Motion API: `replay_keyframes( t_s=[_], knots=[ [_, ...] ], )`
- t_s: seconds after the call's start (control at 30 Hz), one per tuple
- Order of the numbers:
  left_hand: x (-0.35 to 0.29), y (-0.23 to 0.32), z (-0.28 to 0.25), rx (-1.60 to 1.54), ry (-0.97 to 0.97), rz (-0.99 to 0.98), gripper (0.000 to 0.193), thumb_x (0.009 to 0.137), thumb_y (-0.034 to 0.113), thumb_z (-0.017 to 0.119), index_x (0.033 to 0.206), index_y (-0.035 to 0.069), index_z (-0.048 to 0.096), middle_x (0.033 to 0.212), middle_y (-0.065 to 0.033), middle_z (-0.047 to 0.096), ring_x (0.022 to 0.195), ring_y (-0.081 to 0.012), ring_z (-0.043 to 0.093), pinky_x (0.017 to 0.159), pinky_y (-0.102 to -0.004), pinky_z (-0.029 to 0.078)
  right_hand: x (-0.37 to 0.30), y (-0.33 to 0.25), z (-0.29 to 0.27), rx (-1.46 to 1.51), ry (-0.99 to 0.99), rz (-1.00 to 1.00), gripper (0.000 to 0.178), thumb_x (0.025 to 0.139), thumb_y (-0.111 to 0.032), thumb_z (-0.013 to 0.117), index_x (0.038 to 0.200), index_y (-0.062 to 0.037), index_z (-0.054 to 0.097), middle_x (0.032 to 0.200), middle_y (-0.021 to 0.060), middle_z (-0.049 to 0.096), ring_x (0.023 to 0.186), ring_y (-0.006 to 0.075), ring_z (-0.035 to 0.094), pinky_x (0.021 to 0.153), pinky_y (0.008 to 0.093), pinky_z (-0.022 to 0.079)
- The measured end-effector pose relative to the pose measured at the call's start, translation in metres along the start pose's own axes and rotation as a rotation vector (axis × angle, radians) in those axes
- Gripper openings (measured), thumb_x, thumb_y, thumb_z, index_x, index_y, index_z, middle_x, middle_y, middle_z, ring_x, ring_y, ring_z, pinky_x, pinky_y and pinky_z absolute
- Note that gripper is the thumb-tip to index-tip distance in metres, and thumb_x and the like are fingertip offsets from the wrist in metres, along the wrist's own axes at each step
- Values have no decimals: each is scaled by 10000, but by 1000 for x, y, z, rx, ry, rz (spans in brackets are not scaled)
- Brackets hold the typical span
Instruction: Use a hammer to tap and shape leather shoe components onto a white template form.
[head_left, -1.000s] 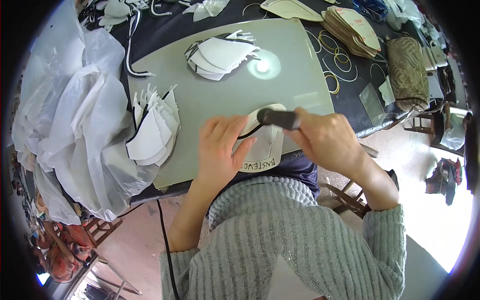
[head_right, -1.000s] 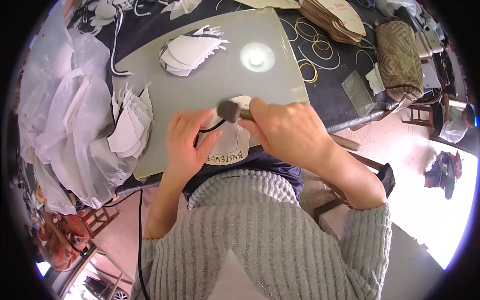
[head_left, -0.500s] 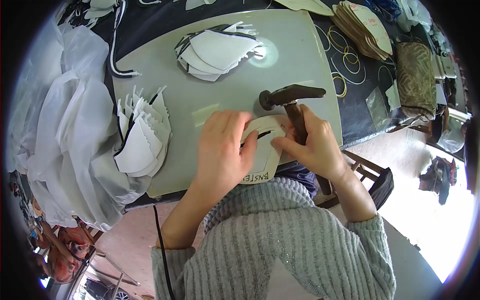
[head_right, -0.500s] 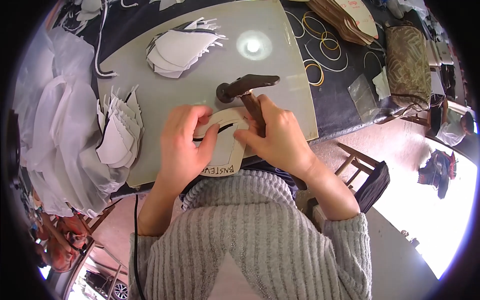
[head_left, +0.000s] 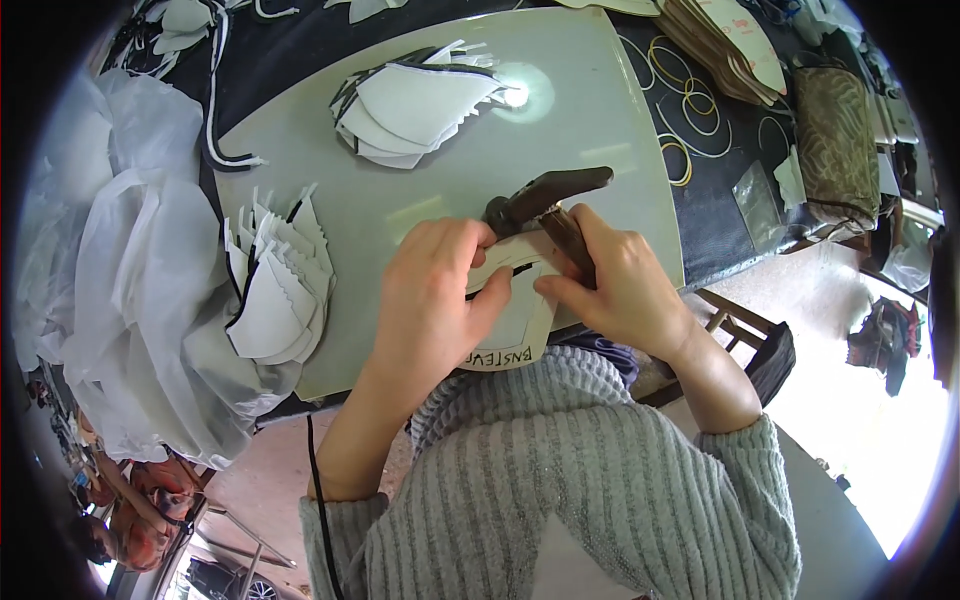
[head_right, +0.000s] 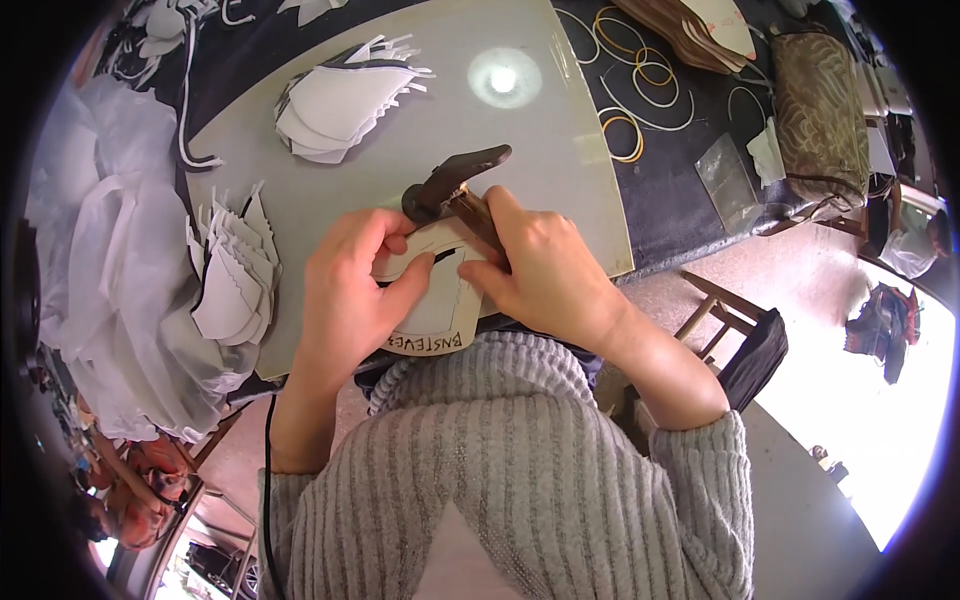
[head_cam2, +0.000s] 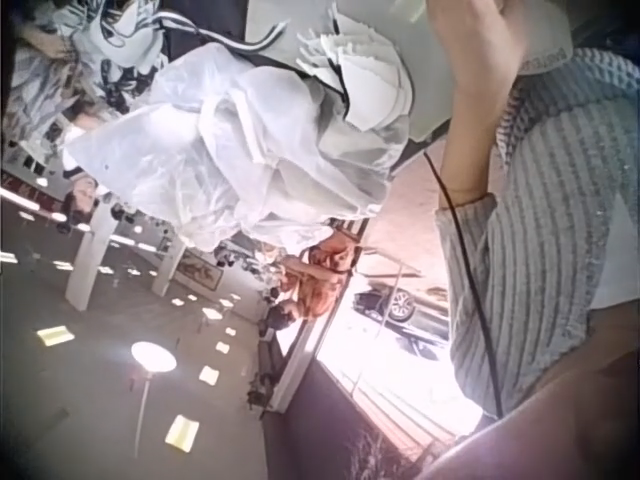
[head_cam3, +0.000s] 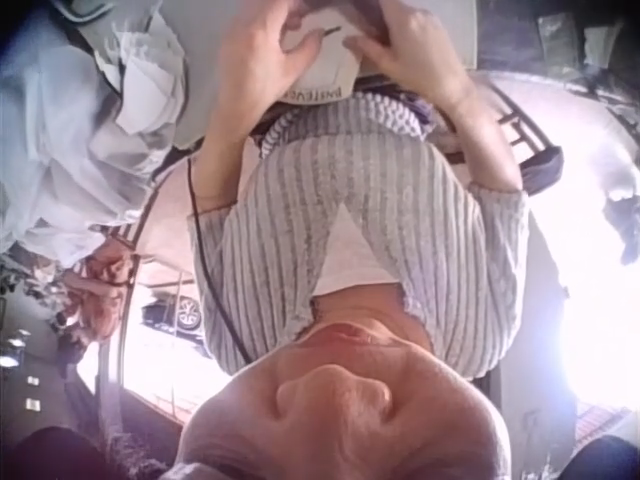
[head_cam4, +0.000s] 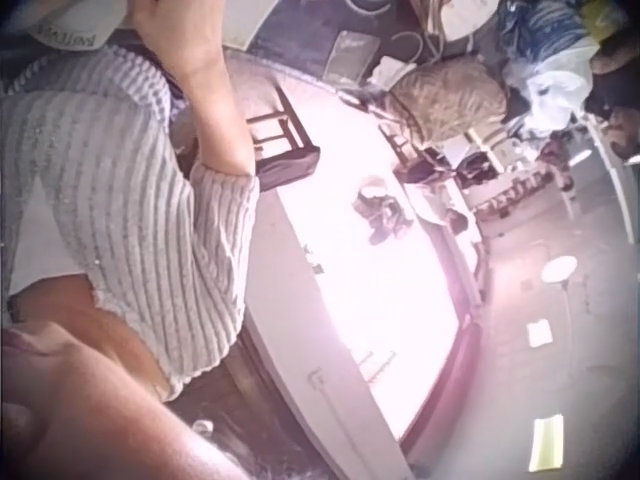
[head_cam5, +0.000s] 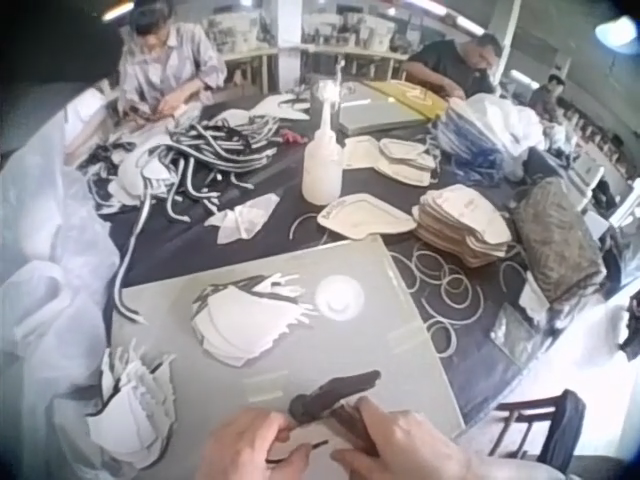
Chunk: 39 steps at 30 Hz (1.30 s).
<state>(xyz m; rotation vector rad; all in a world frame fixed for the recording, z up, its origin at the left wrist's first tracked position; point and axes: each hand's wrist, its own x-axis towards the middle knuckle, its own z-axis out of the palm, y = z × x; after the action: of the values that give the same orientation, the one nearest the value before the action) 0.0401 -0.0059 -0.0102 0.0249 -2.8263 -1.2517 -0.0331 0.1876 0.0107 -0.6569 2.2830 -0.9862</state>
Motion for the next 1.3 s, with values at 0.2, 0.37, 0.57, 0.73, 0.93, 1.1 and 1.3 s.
replay_keyframes(
  t_s=[0.2, 0.37, 0.57, 0.73, 0.93, 1.1, 1.3],
  knots=[
    [-11, -7, 8, -255, 218, 67, 135, 820, 32, 723, 858, 19, 594, 707, -58, 585, 609, -141, 540, 595, -274, 451, -2, 12, -1, 95, 83, -13, 266, 814, -141, 704, 854, 32, 506, 650, 169, 615, 629, 362, 647, 592, 403, 500],
    [-35, 20, 17, 24, 133, 19, 283, 835, 170, 771, 751, 50, 529, 638, -33, 562, 504, -151, 487, 476, -301, 379, 3, 18, -1, 385, 61, 104, 169, 921, -122, 643, 933, 13, 542, 664, 55, 625, 485, 93, 592, 424, 233, 454],
    [-15, 14, 1, 307, -126, 40, 316, 853, 288, 736, 755, 49, 555, 663, -70, 609, 511, -242, 603, 477, -369, 450, 22, 10, 5, 358, 85, 100, 163, 909, -116, 650, 918, 7, 543, 643, 54, 615, 472, 106, 587, 428, 246, 444],
    [-28, 31, 7, 650, -73, 357, 148, 795, 162, 621, 820, 22, 579, 678, -94, 635, 555, -245, 651, 502, -381, 525, 1, -4, 4, 213, 160, 11, 246, 879, -172, 684, 860, 25, 537, 640, 134, 625, 511, 224, 626, 493, 339, 474],
    [-29, 0, -9, -805, 136, -291, 284, 1010, 142, 503, 757, 18, 469, 555, -44, 449, 486, -72, 512, 441, -290, 374, -3, 16, 15, -1, 275, -51, 333, 867, -253, 705, 845, 40, 548, 677, 210, 649, 638, 352, 671, 615, 432, 510],
    [-17, 45, -28, 60, 658, 355, 138, 904, 67, 606, 804, 30, 519, 770, -99, 535, 650, -207, 567, 580, -349, 442, -8, -30, 10, 757, 262, -257, 323, 943, -234, 681, 995, 35, 511, 783, 114, 687, 582, 151, 656, 428, 244, 446],
    [-30, 51, -36, 177, 638, 484, 227, 846, 109, 716, 1017, 5, 607, 1114, -143, 610, 1022, -304, 593, 860, -414, 472, -4, -53, 3, 999, 157, -133, 310, 868, -123, 741, 1062, -14, 525, 683, 14, 560, 423, 71, 450, 356, 221, 341]
  ],
)
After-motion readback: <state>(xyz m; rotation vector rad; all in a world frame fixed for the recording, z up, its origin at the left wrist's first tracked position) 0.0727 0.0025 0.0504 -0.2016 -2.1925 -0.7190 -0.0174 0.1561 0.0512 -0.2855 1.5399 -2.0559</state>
